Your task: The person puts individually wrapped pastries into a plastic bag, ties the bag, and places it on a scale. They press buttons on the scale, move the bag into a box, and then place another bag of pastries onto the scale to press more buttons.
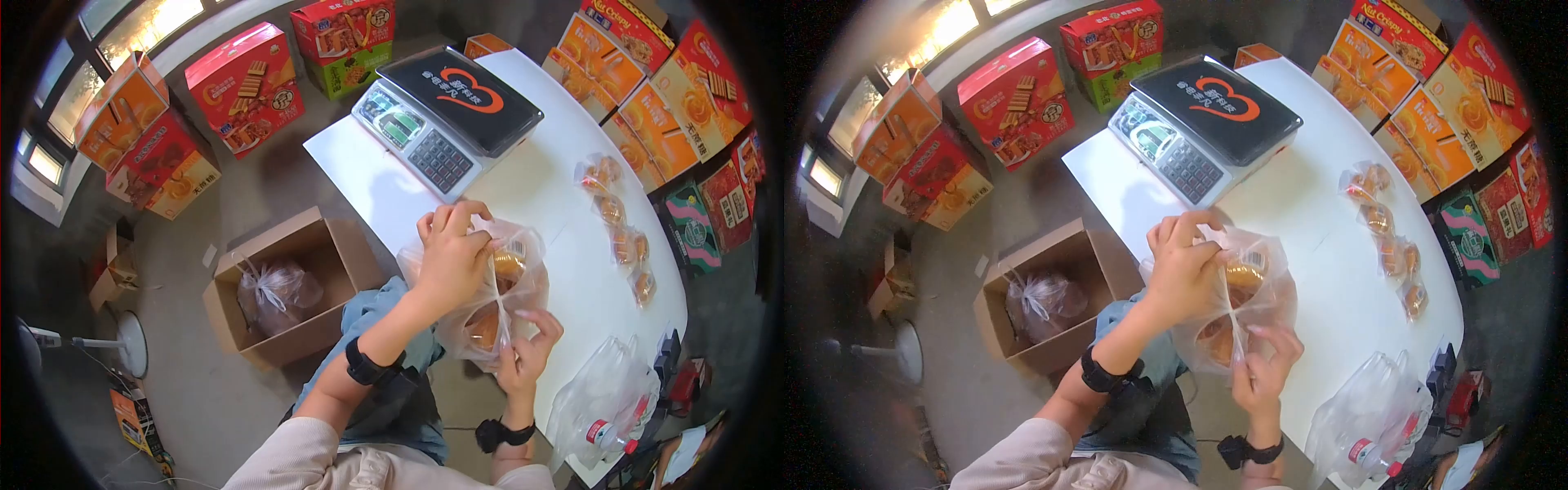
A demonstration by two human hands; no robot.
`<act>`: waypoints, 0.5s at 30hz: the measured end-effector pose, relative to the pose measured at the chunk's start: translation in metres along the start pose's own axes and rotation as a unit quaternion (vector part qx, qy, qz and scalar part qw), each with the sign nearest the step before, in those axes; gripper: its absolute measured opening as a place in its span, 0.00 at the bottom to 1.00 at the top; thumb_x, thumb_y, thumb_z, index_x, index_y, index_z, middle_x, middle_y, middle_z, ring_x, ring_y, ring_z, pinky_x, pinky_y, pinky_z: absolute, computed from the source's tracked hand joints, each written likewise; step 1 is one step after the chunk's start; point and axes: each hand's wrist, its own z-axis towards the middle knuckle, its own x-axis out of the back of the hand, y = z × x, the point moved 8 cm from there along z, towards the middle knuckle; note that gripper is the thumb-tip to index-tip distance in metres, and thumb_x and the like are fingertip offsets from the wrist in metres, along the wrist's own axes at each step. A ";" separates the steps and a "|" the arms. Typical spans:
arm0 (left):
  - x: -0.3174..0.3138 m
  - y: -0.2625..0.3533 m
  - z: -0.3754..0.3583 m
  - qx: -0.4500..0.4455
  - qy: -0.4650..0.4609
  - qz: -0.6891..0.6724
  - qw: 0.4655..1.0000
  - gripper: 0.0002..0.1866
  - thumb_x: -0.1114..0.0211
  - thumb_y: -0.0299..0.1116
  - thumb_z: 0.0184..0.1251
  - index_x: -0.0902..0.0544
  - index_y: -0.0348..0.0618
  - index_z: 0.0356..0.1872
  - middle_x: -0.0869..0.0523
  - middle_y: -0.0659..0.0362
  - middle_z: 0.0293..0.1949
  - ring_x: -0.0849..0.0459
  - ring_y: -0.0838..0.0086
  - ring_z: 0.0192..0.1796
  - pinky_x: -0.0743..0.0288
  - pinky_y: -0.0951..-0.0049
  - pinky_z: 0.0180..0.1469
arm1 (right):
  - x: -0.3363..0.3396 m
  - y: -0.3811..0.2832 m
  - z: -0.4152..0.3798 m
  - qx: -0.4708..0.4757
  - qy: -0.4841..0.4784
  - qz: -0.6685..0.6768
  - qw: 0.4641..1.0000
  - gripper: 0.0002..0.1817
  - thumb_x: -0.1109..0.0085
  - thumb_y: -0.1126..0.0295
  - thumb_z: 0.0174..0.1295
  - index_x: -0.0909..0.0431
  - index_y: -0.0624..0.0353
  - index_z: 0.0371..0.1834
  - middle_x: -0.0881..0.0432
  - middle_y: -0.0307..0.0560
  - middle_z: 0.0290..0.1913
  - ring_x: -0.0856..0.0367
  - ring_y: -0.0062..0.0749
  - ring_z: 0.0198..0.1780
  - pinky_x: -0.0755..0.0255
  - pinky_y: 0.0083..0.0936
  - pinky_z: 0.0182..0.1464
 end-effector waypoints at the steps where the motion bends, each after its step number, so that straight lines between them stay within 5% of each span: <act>1: 0.000 -0.011 0.005 0.000 0.006 0.001 1.000 0.04 0.35 0.29 0.48 0.19 0.40 0.21 0.24 0.60 0.40 0.31 0.65 0.45 0.44 0.64 0.51 | 0.007 0.004 -0.010 -0.025 0.043 0.041 0.998 0.08 0.46 0.72 0.45 0.33 0.63 0.16 0.30 0.54 0.49 0.38 0.50 0.52 0.45 0.44 0.57; 3: 0.026 -0.063 0.015 0.118 0.133 -0.010 0.984 0.06 0.39 0.27 0.52 0.21 0.38 0.19 0.24 0.57 0.37 0.30 0.63 0.41 0.39 0.66 0.46 | 0.020 0.014 -0.027 -0.073 0.128 0.125 0.981 0.10 0.46 0.70 0.47 0.35 0.62 0.15 0.31 0.55 0.46 0.37 0.47 0.51 0.45 0.40 0.56; 5: 0.057 -0.048 0.027 0.088 0.144 0.054 0.984 0.09 0.40 0.29 0.56 0.23 0.40 0.18 0.22 0.58 0.34 0.27 0.62 0.39 0.38 0.63 0.43 | 0.029 0.018 -0.021 -0.094 0.145 0.118 0.978 0.11 0.45 0.68 0.47 0.33 0.61 0.16 0.33 0.54 0.46 0.35 0.44 0.49 0.44 0.37 0.55; 7: 0.054 -0.024 0.025 0.011 0.109 -0.067 0.992 0.11 0.42 0.29 0.59 0.23 0.40 0.18 0.23 0.57 0.30 0.25 0.62 0.35 0.36 0.65 0.40 | 0.027 0.016 -0.005 -0.110 0.099 0.026 0.989 0.05 0.44 0.72 0.46 0.29 0.59 0.18 0.31 0.54 0.43 0.34 0.44 0.46 0.39 0.37 0.50; 11: 0.029 0.002 0.015 0.036 -0.041 -0.198 0.979 0.07 0.41 0.29 0.58 0.22 0.38 0.24 0.23 0.55 0.27 0.25 0.62 0.32 0.33 0.66 0.36 | 0.007 0.007 0.002 -0.050 0.052 0.004 0.997 0.04 0.42 0.73 0.42 0.27 0.59 0.19 0.30 0.53 0.41 0.34 0.46 0.46 0.40 0.37 0.49; 12: 0.021 0.005 0.010 0.019 -0.108 -0.169 0.979 0.05 0.40 0.29 0.56 0.20 0.39 0.31 0.23 0.54 0.32 0.25 0.63 0.38 0.32 0.70 0.43 | 0.005 0.003 0.003 -0.049 0.053 -0.021 0.997 0.05 0.41 0.72 0.41 0.28 0.59 0.18 0.29 0.51 0.40 0.34 0.47 0.45 0.40 0.39 0.49; 15: 0.009 0.015 0.003 -0.062 -0.167 -0.095 0.979 0.06 0.38 0.29 0.52 0.19 0.43 0.32 0.23 0.56 0.33 0.26 0.64 0.39 0.33 0.69 0.46 | 0.001 0.000 0.001 -0.043 0.062 -0.059 0.995 0.05 0.41 0.71 0.41 0.27 0.58 0.19 0.29 0.49 0.40 0.34 0.46 0.44 0.41 0.40 0.47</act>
